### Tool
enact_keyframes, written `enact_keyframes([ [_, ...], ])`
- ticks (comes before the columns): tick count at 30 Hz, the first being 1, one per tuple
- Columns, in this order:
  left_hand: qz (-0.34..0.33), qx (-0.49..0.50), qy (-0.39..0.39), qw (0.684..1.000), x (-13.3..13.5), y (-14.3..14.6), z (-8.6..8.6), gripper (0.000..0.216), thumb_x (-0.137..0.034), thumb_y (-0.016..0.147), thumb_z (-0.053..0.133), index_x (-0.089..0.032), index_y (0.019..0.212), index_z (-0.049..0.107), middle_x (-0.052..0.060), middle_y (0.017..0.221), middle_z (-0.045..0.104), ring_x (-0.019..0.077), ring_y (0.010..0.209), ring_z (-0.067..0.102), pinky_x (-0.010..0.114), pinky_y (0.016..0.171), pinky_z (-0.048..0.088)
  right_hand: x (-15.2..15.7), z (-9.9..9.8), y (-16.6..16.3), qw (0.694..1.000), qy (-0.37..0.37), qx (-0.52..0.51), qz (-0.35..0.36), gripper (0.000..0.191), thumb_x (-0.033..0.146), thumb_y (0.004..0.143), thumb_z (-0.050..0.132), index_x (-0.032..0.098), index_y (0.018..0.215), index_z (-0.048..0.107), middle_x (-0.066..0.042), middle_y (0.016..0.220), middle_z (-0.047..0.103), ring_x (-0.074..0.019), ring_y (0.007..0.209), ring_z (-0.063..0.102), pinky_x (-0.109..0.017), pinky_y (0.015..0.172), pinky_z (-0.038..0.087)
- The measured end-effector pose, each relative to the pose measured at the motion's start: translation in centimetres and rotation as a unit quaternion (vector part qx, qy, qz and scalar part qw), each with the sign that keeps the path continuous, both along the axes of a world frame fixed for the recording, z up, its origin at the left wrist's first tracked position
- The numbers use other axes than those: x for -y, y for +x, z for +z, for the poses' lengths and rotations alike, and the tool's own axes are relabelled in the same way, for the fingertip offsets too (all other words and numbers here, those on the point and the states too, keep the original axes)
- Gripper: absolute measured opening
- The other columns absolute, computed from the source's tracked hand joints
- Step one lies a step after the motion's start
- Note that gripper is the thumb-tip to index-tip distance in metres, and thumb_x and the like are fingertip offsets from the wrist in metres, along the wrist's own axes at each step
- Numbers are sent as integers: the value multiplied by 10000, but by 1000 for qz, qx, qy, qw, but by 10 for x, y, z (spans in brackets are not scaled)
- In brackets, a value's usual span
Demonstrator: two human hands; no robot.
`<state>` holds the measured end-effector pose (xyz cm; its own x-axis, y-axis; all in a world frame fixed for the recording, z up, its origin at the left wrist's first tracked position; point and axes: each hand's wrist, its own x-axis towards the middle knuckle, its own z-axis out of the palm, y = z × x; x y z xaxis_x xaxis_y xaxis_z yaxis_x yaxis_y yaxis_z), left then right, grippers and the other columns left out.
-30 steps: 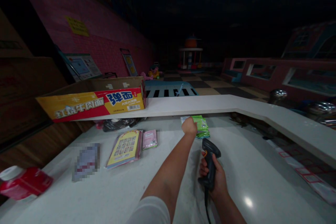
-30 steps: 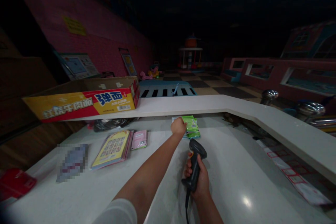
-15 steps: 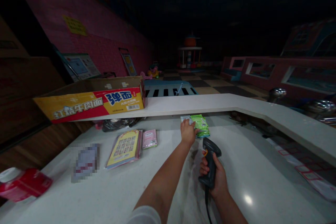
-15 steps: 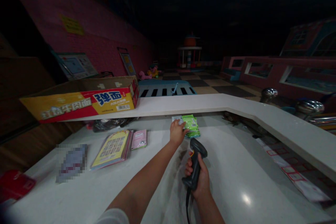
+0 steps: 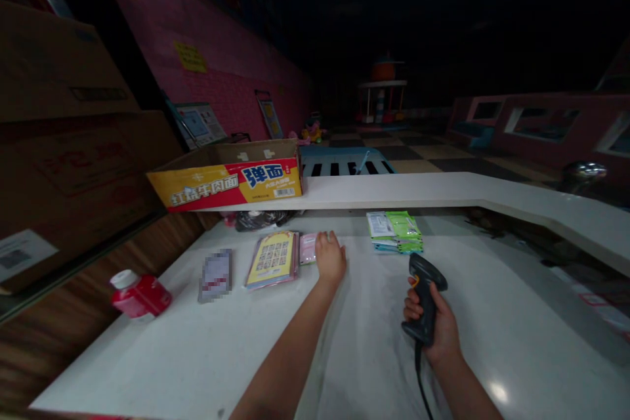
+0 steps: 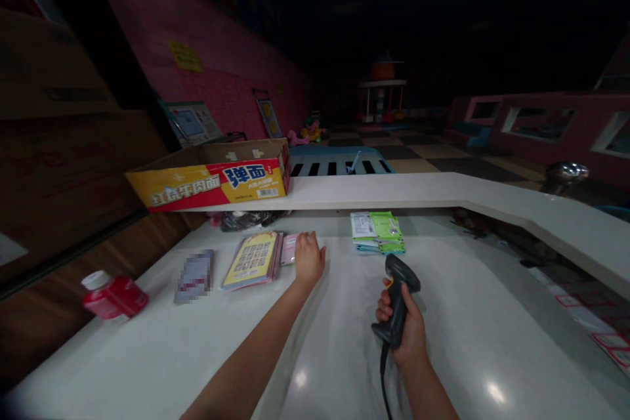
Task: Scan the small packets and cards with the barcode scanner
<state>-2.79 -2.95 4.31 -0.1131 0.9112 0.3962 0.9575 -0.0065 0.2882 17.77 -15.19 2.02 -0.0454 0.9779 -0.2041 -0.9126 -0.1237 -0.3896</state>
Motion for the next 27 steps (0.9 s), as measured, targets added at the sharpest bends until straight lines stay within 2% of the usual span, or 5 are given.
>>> enact_keyframes([
  [3, 70, -23, -61, 995, 5, -30, -11, 582, -298, 874, 523, -54, 1393, 422, 267, 1444, 408, 393, 1406, 276, 515, 1100, 294, 1, -2, 0, 1000, -3, -1, 1, 316, 353, 756, 731, 170, 984, 609, 49, 620, 485, -66, 463, 423, -173, 416, 395],
  [8, 64, -41, -98, 992, 13, -45, -21, 464, -305, 913, 465, -70, 1312, 501, 256, 1439, 417, 362, 1379, 335, 457, 1070, 332, 2, -5, 1, 1000, 2, -6, 4, 292, 324, 778, 714, 171, 1002, 605, 46, 634, 482, -74, 475, 415, -183, 417, 411],
  [16, 115, -25, -107, 987, 20, -38, -4, 285, -112, 878, 457, -121, 1153, 535, 203, 1189, 565, 297, 1170, 513, 380, 953, 397, 2, -6, 1, 1000, 2, 1, 2, 362, 324, 735, 761, 148, 1007, 599, 46, 639, 483, -68, 478, 431, -177, 427, 410],
  [22, 93, 141, -69, 983, 30, -41, -3, 670, -120, 599, 796, -142, 1201, 502, 150, 1176, 555, 284, 1084, 569, 346, 910, 421, 3, -5, 1, 1000, -1, -1, 4, 349, 311, 722, 765, 150, 995, 619, 42, 637, 491, -73, 473, 436, -182, 416, 421],
  [27, 8, 332, -32, 943, 46, -57, -24, 241, -152, 725, 678, -155, 945, 579, 61, 940, 639, 212, 916, 617, 306, 833, 454, 7, -5, 0, 999, 0, 45, 14, 359, 334, 735, 759, 142, 1013, 637, 30, 634, 532, -69, 465, 449, -165, 401, 417],
])
